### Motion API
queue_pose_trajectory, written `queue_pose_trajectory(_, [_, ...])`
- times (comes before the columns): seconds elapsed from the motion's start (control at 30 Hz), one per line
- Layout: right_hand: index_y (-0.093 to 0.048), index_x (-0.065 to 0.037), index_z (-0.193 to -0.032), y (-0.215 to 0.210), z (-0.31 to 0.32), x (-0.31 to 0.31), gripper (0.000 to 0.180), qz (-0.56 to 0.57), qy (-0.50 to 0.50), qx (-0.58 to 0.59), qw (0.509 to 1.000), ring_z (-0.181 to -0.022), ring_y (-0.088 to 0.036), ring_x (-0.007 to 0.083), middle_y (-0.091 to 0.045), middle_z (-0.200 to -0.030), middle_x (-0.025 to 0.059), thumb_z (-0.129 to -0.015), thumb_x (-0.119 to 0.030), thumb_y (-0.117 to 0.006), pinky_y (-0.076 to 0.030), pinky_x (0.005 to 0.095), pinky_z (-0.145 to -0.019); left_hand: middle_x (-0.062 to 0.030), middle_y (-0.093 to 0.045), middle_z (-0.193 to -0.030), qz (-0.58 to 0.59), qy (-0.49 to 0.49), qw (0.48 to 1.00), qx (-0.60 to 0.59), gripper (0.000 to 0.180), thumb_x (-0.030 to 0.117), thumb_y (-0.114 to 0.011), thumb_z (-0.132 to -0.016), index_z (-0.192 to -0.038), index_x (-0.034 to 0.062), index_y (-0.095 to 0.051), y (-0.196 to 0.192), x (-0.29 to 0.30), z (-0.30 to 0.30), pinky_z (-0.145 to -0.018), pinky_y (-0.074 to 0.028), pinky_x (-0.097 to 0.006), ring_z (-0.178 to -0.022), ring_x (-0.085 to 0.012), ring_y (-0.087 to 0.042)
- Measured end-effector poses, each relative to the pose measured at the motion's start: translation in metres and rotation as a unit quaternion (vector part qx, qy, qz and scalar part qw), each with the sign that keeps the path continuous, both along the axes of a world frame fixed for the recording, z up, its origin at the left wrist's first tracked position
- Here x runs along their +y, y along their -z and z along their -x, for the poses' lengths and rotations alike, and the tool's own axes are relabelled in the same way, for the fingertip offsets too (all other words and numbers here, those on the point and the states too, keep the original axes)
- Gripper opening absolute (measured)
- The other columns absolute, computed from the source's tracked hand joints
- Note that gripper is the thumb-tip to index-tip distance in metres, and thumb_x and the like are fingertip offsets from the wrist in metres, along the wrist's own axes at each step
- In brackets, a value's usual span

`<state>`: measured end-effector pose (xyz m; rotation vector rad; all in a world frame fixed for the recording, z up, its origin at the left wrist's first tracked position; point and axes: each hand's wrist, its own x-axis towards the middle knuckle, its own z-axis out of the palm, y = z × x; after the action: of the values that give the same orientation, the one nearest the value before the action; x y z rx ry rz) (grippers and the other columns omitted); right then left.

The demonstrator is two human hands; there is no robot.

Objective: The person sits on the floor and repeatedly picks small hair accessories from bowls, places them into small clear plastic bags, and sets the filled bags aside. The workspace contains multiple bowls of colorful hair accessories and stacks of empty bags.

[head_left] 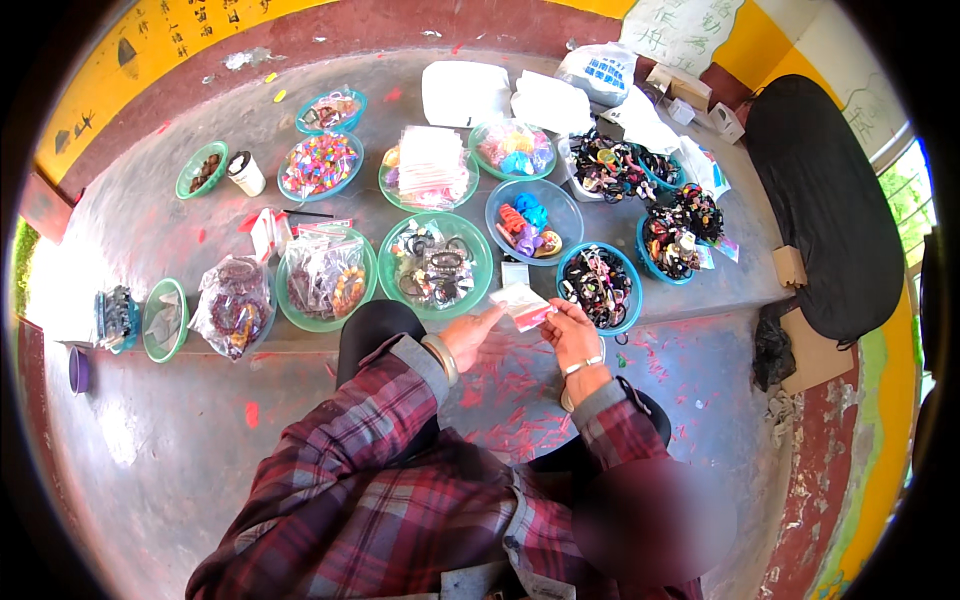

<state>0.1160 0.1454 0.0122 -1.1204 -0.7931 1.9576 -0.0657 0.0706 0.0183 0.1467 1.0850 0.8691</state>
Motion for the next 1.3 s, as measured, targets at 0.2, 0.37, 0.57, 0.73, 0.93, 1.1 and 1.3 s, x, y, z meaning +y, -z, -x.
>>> queue_pose_trajectory(0.2, [-0.055,-0.006,-0.100,-0.013,-0.013,-0.037,0.021,-0.059,-0.085,-0.057,0.993,-0.070,-0.058,0.0118,-0.060,-0.082,0.0016,-0.079,-0.002,-0.057,-0.047,0.0238,-0.061,-0.0098,-0.055,-0.109,-0.222,-0.093,0.960,-0.140,0.035,0.023,-0.050,-0.089,-0.117,0.0028,-0.045,-0.001,-0.001,-0.013,-0.084,-0.047,-0.037,-0.099,-0.0204,-0.056])
queue_pose_trajectory(0.37, [-0.055,-0.005,-0.094,-0.001,-0.008,-0.041,0.018,-0.115,-0.083,-0.125,0.982,-0.062,-0.060,0.0102,-0.061,-0.074,0.0020,-0.078,-0.009,-0.063,-0.043,0.0206,-0.049,-0.0083,-0.056,-0.107,-0.267,-0.108,0.955,-0.073,0.029,0.013,-0.051,-0.088,-0.114,0.0019,-0.049,0.012,-0.001,-0.019,-0.084,-0.047,-0.035,-0.097,-0.0190,-0.056])
queue_pose_trajectory(0.57, [-0.059,-0.004,-0.080,0.001,-0.007,-0.041,0.010,-0.162,-0.056,-0.185,0.968,-0.050,-0.057,0.0092,-0.058,-0.065,0.0003,-0.079,-0.012,-0.062,-0.041,0.0200,-0.044,-0.0078,-0.057,-0.106,-0.255,-0.119,0.958,-0.052,0.028,0.008,-0.054,-0.085,-0.112,0.0005,-0.050,0.013,0.001,-0.024,-0.085,-0.046,-0.035,-0.097,-0.0190,-0.056])
queue_pose_trajectory(0.73, [-0.060,-0.001,-0.077,-0.001,-0.008,-0.038,0.011,-0.174,-0.049,-0.220,0.959,-0.050,-0.054,0.0087,-0.058,-0.062,0.0017,-0.080,-0.012,-0.059,-0.041,0.0206,-0.045,-0.0101,-0.057,-0.107,-0.268,-0.093,0.957,-0.054,0.028,0.003,-0.053,-0.083,-0.111,0.0001,-0.050,0.007,0.000,-0.022,-0.087,-0.046,-0.036,-0.098,-0.0211,-0.056])
queue_pose_trajectory(0.93, [-0.061,0.000,-0.077,0.019,-0.009,-0.032,0.011,-0.290,-0.042,-0.305,0.906,-0.049,-0.053,0.0088,-0.059,-0.063,0.0030,-0.080,-0.010,-0.059,-0.040,0.0206,-0.043,-0.0120,-0.057,-0.106,-0.266,-0.093,0.957,-0.061,0.029,0.001,-0.051,-0.083,-0.112,-0.0016,-0.049,0.013,0.000,-0.021,-0.086,-0.046,-0.037,-0.097,-0.0230,-0.057])
queue_pose_trajectory(1.1, [-0.058,0.000,-0.073,-0.011,-0.003,-0.040,0.010,-0.211,-0.064,-0.308,0.925,-0.048,-0.052,0.0087,-0.056,-0.060,0.0024,-0.078,-0.008,-0.061,-0.039,0.0212,-0.041,-0.0128,-0.057,-0.106,-0.277,-0.105,0.953,-0.069,0.027,0.003,-0.049,-0.085,-0.112,-0.0021,-0.048,0.013,-0.001,-0.017,-0.086,-0.047,-0.037,-0.097,-0.0232,-0.057])
queue_pose_trajectory(1.3, [-0.057,-0.001,-0.072,0.010,-0.009,-0.033,0.010,-0.260,-0.075,-0.324,0.907,-0.048,-0.051,0.0082,-0.054,-0.059,0.0019,-0.079,-0.007,-0.060,-0.039,0.0202,-0.041,-0.0125,-0.057,-0.106,-0.260,-0.112,0.956,-0.078,0.027,0.004,-0.048,-0.086,-0.112,-0.0022,-0.048,0.013,-0.001,-0.018,-0.085,-0.047,-0.037,-0.097,-0.0231,-0.057])
